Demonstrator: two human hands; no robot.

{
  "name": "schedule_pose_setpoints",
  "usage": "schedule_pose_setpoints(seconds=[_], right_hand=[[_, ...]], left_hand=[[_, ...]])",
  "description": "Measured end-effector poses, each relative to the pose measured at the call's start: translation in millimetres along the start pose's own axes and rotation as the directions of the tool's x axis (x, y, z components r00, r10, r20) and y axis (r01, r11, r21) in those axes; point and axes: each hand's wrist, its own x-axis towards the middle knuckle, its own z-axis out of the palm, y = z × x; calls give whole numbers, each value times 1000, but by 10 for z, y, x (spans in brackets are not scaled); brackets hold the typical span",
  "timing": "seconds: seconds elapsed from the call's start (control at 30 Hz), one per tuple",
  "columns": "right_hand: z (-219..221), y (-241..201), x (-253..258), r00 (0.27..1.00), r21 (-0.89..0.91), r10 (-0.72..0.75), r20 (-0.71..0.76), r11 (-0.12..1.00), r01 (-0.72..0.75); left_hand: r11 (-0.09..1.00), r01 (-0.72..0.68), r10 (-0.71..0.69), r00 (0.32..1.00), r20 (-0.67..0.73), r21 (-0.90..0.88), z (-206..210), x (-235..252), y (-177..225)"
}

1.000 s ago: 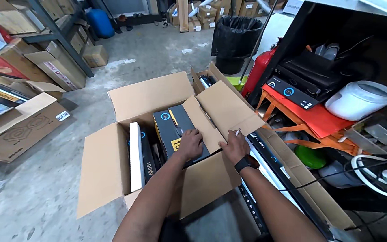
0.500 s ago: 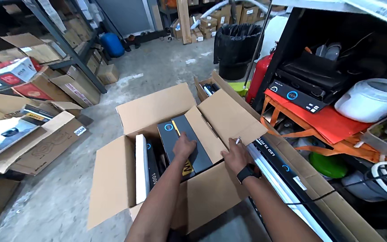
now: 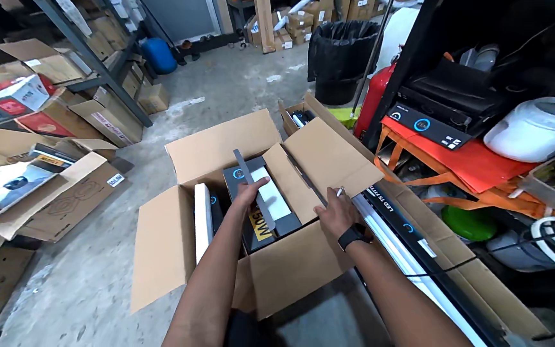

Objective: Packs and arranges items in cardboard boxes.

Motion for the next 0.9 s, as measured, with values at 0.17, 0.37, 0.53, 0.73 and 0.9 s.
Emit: schedule_pose_setpoints(seconds=[0.17, 0.37, 0.53, 0.73, 0.9], right_hand=[[9, 2, -7, 1000, 6, -15, -11, 1000, 15], [12, 5, 20, 1000, -8, -24, 4, 1000, 24], [14, -16, 18, 1000, 3, 5, 16, 1000, -5], [3, 17, 60, 999, -6, -15, 36, 1000, 16], [9, 1, 48, 1000, 4, -12, 28, 1000, 12]], left_hand=[[747, -150, 304, 943, -132, 647, -348, -92, -47], [-87, -563, 526, 674, 518, 822, -239, -139, -409], [-112, -659, 141, 730, 668, 744, 271, -158, -402], [-217, -533, 6, 837, 547, 818, 434, -190, -215], [-220, -556, 56, 813, 580, 801, 540, -185, -146]])
